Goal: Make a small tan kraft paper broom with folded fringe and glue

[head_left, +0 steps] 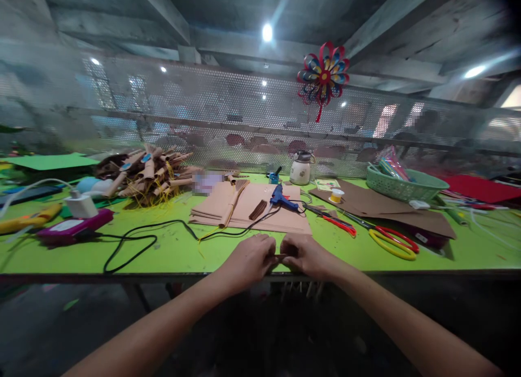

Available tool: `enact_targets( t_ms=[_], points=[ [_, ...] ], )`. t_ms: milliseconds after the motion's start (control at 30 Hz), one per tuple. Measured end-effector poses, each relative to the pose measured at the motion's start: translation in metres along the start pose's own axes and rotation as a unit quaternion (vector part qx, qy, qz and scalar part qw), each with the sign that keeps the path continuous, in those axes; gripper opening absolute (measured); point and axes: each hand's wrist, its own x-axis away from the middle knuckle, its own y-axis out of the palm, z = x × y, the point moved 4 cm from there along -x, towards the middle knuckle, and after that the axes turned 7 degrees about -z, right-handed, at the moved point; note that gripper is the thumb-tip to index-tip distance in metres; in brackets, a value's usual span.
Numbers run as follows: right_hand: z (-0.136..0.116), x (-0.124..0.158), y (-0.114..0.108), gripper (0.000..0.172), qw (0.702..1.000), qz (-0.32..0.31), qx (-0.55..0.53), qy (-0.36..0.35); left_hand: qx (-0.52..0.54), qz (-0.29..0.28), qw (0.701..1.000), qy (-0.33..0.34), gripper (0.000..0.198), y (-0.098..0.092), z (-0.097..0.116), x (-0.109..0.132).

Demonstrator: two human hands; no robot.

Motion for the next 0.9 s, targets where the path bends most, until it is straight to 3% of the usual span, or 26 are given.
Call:
enact_targets(
  t_ms=[200, 567, 900],
  points=[
    [0.004, 0.002, -0.003, 0.014, 0.998, 0.026, -0.062, 0.018, 0.099, -0.008, 0.995, -0.032, 0.011, 0.003, -0.01, -0.004],
    [0.001, 0.004, -0.004, 0.015, 0.997, 0.015, -0.014, -0.072, 0.094, -0.037, 0.994, 0.04, 0.017, 0.002, -0.012, -0.002],
    [0.004, 0.002, -0.005, 0.015, 0.996, -0.024, -0.069, -0.042, 0.113, -0.052, 0.991, 0.038, 0.012, 0.0, -0.012, -0.005]
  ],
)
